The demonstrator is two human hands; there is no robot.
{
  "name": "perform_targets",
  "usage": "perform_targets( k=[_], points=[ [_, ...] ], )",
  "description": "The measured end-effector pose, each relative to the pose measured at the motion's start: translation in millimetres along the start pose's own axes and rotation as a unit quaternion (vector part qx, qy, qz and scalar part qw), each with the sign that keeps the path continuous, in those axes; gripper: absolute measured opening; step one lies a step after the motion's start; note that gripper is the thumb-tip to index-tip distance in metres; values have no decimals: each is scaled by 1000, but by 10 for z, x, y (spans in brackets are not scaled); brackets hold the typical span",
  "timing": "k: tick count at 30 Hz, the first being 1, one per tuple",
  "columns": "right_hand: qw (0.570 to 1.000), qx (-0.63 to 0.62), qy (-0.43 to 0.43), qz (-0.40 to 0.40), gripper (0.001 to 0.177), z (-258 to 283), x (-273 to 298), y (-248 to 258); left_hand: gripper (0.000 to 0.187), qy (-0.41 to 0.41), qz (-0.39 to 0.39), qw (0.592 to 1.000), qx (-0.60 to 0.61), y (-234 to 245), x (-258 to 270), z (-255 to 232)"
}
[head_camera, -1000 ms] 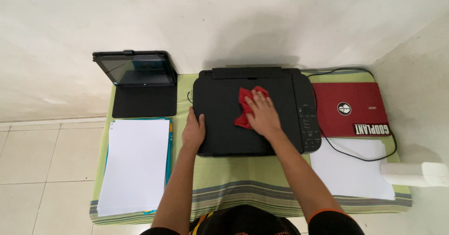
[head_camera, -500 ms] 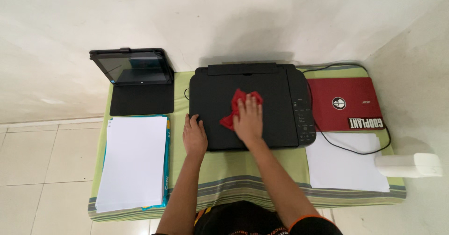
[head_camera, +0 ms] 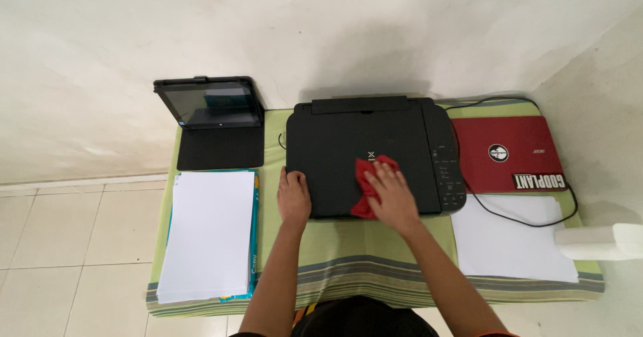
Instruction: The person wipes the exterior and interior glass of a printer with a red cloth. They open the scanner lid, wipe the glass surface, and continue cleaning the top and sides of the printer.
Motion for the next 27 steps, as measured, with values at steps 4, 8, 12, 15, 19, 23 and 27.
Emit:
perform_targets(
  k=[4,8,12,15,19,23,27],
  points=[
    [987,-8,-121,-106,68,-664,247,62,19,-1,0,1000,-3,36,22,-21],
    [969,3,-202,-145,68,-711,257,-18,19,1,2,1000,-3,61,54,-51],
    [980,13,-167,-110,68,-118,-59,-104,23,21,29,999,-13,82,41,-72],
    [993,-4,-94,-72,68,538,-247,-154,31,20,21,1000,-9,82,61,-69],
    [998,4,30,-54,66,1181,-240,-169,44,8,11,1000,-4,47,59,-34],
    [993,-15,104,-59,67,1273,-53,-185,49,20,27,999,-23,4,28,0],
    [993,-24,100,-55,72,898,206,-242,49,1,19,999,-31,-12,39,17]
  ],
)
Point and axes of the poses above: each hand's wrist, its own x-axis away from the middle knuckle, its own y-axis out of the back of the hand, z = x × y, the point moved 2 cm from there along -x, towards the middle knuckle, and after that the axes turned 7 degrees about y, right-handed, at the moved point
